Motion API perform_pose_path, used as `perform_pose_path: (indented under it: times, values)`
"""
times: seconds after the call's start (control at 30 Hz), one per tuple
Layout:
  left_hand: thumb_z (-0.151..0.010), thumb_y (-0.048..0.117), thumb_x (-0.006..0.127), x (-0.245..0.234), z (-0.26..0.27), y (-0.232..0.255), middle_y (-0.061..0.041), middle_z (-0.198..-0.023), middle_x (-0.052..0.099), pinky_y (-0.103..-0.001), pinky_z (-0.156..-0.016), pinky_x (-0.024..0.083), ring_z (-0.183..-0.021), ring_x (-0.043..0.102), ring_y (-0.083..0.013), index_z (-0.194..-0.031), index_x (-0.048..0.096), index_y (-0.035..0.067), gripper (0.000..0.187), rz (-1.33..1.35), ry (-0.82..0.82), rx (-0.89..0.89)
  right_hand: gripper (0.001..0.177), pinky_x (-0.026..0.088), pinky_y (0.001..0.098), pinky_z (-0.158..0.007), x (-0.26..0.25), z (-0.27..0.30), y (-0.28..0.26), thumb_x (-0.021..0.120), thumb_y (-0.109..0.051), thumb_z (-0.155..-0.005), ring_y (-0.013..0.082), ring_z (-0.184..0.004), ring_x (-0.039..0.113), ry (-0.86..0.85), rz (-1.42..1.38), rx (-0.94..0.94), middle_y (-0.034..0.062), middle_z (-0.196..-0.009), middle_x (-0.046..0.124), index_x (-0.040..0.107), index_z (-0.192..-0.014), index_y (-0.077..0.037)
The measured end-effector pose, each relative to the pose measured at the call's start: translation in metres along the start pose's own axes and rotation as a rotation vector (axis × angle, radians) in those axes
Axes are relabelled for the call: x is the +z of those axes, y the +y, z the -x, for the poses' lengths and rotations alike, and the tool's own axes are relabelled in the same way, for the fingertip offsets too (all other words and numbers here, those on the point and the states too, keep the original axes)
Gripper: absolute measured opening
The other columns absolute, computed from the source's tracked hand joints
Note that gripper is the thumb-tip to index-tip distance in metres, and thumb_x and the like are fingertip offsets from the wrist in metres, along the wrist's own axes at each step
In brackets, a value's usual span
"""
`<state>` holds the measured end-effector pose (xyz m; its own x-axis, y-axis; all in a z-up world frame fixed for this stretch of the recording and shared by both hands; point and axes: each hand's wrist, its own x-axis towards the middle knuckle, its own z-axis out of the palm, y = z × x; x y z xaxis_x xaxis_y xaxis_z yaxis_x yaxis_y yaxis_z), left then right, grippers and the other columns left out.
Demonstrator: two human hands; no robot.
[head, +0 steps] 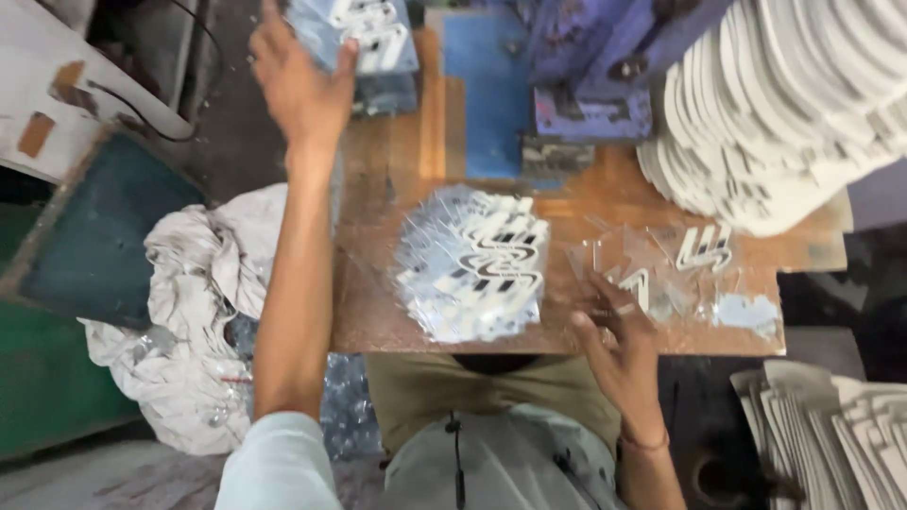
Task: The person is sorting and stacking small, clear plastic bags containing white and black stickers on a wooden workbench. They repeatedly pick up stacks of the bags, align them, and place them back down, organizing the items by hand.
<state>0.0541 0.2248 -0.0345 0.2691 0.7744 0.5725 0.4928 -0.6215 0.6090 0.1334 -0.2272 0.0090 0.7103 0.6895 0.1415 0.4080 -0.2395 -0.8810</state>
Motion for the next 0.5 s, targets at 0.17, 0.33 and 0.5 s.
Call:
perform_pose_path:
  times: [0.17,0.33,0.5]
  values:
    - [-0.106,0.035,0.071,-0.092,0.131,0.089,-0.025,-0.143,0.049,-0.049,-0.111,0.044,-0.134,0.053,-0.0398,-0.155,0.04,0.0,0.067,0.221,-0.191,-0.027,0.056,0.058,0.0312,-0.073,0.024,-0.032,-0.036,0.077,-0.017,-0.088,0.0228,-0.088,0.073,-0.042,0.149,0.013,0.0148,-0.106,0.069,0.06,-0.139,-0.002]
    - [-0.098,0.035,0.068,-0.112,0.222,0.121,-0.033,-0.162,0.029,-0.055,-0.122,0.024,-0.15,0.028,-0.0494,-0.157,0.029,-0.007,0.082,0.219,-0.551,-0.058,0.077,0.056,0.0468,-0.075,0.061,-0.043,-0.024,0.084,-0.051,-0.081,0.0443,-0.092,0.068,-0.029,0.637,-0.184,0.028,-0.114,0.063,0.064,-0.123,0.011]
    - [-0.101,0.03,0.063,-0.104,0.238,0.117,-0.033,-0.167,0.022,-0.053,-0.127,0.019,-0.156,0.022,-0.0487,-0.159,0.021,-0.008,0.081,0.333,-0.55,-0.139,0.078,0.054,0.0486,-0.083,0.064,-0.039,-0.04,0.084,-0.05,-0.081,0.0433,-0.101,0.067,-0.019,0.587,-0.237,0.0239,-0.123,0.062,0.063,-0.122,0.013]
